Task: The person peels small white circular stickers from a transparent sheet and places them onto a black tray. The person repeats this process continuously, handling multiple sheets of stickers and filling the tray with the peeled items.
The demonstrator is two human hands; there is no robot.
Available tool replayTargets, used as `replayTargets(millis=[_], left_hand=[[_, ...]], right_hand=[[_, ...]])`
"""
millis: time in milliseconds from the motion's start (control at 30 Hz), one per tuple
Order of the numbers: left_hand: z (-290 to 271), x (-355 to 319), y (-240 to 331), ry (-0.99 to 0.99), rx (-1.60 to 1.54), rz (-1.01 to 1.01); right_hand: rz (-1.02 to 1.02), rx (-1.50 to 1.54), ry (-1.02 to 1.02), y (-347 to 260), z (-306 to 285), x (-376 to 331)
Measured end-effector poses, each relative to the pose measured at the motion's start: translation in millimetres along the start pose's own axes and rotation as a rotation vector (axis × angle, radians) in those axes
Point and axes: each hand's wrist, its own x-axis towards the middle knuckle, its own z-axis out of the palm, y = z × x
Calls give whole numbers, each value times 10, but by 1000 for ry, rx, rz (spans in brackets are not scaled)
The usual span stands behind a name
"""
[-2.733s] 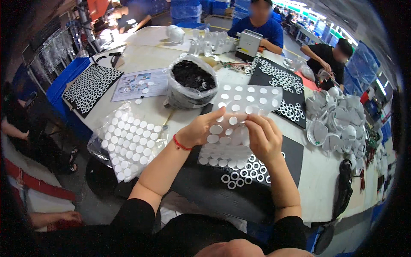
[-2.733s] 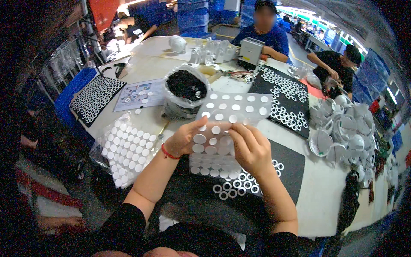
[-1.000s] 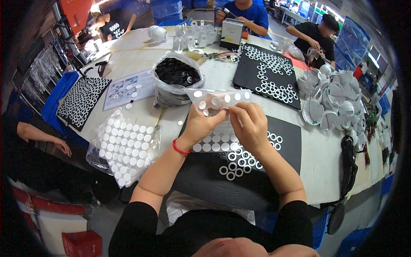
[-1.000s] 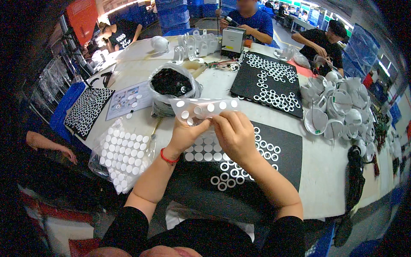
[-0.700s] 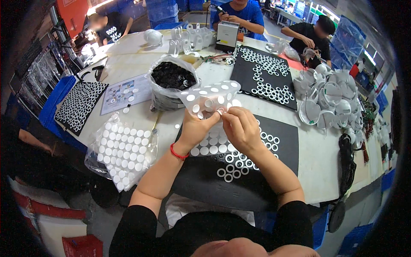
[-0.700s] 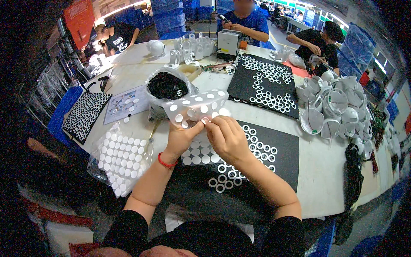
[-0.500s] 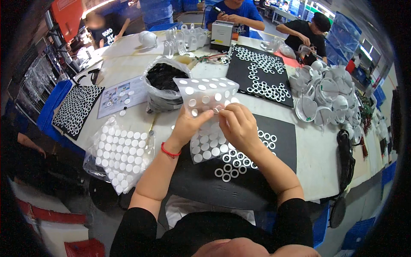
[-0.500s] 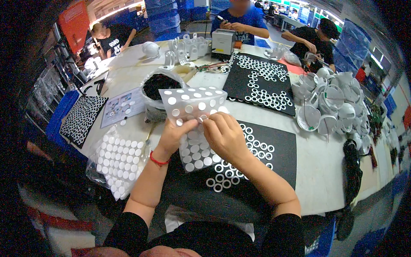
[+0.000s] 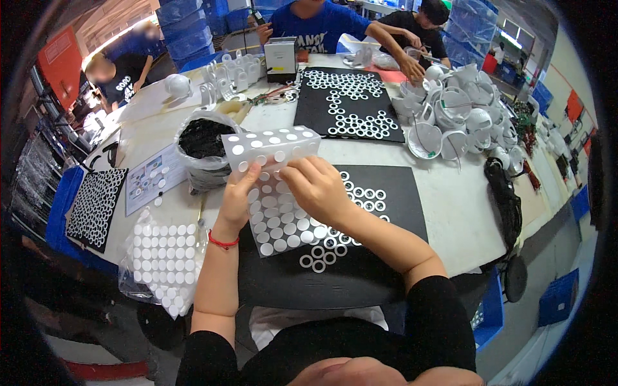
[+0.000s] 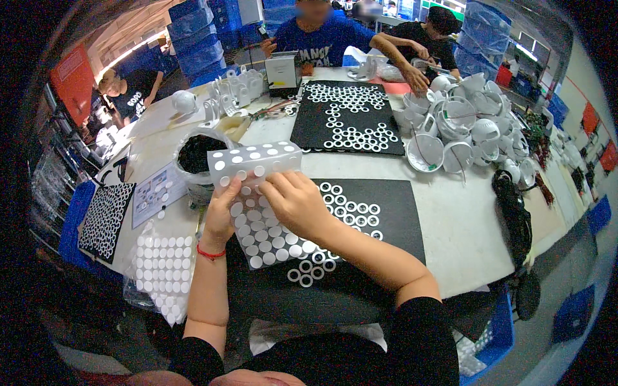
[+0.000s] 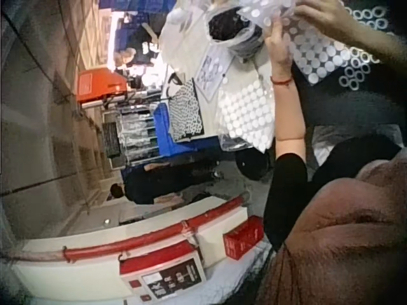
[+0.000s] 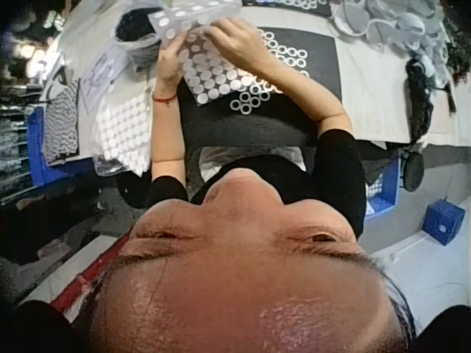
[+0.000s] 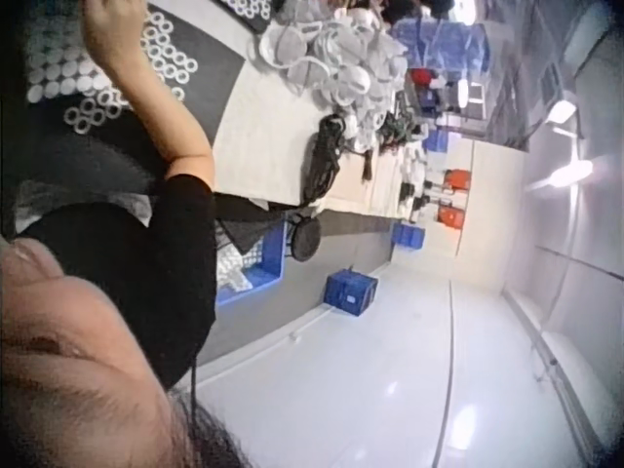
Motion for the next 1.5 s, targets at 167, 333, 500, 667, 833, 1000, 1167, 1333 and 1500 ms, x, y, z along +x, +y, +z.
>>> replayTargets(millis=[167,333,500,667,833,1000,1167,1333,1500], left_hand=[[-4,45,56,40,-114,-69],[-89,101,-34,81,-198,-30],[-301,86,93,171,-285,71],[-546,8,316,327,-318,159],[-753,9,338,389,-212,119],[-672,26,308,405,-233,125],[-617,11,322,385,-228,152],[-609,12,324,386,-198,141],[-596,19,310,407,-192,133]], right_hand=[[-128,41,-130,21,-68,34],[-17,497,-291,184,-140,91],[568,1168,-130,368,-492,193],[715,784,-151,806,-462,154],[832,575,-595,1107,99,-227],[873,431,-861,1083,374,-463],[913,439,-889,1073,360,-455],[803,293,-866,1068,349,-467],[837,296,-875,1034,352,-475]])
